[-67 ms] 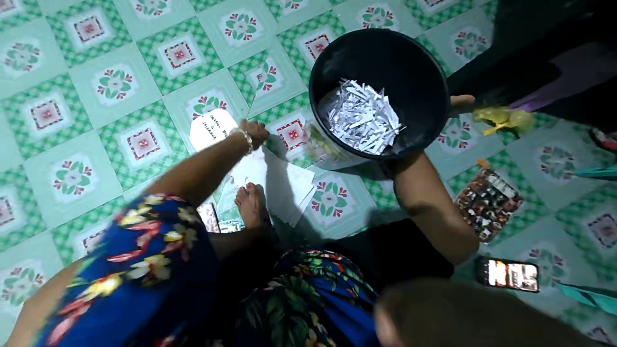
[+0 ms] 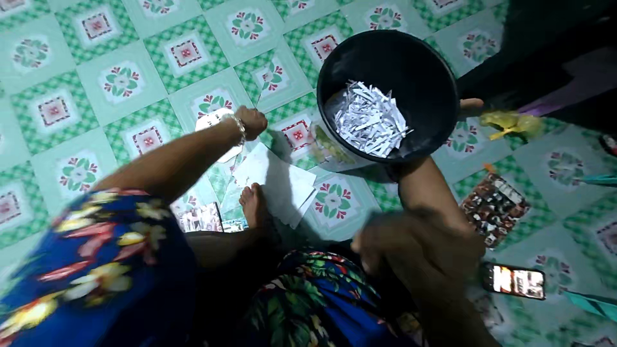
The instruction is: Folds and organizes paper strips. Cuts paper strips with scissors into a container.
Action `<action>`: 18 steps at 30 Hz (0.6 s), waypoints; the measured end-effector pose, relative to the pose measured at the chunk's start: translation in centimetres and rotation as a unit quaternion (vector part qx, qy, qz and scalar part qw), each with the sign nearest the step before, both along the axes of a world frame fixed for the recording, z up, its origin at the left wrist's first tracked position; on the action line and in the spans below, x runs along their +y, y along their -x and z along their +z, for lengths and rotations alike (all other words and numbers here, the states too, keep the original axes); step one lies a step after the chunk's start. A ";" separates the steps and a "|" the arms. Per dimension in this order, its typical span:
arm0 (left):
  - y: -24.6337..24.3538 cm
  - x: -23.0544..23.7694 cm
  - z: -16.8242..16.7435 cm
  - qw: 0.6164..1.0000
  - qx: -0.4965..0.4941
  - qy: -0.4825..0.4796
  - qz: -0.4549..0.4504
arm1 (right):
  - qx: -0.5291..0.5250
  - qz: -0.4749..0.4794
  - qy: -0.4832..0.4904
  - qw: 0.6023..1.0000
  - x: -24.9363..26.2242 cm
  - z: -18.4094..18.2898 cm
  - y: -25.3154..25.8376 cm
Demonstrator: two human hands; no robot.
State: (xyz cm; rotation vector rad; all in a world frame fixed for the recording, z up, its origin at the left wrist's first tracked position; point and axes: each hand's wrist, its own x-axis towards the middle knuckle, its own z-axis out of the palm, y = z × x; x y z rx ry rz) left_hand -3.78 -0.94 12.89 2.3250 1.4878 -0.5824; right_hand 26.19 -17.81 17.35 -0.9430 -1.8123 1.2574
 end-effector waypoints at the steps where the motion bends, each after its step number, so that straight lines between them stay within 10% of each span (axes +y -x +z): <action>1: 1.3 1.4 -1.3 1.000 -0.011 -0.018 -0.010 | -0.043 -0.031 0.019 0.998 1.6 -2.9 0.7; 9: 1.5 -5.0 9.1 0.976 0.105 0.152 0.112 | -0.261 -0.048 0.096 0.959 10.4 -11.2 0.7; 18: 10.9 -11.1 -7.1 0.973 -0.135 0.159 0.104 | -0.340 -0.093 0.190 0.916 10.5 -17.1 4.3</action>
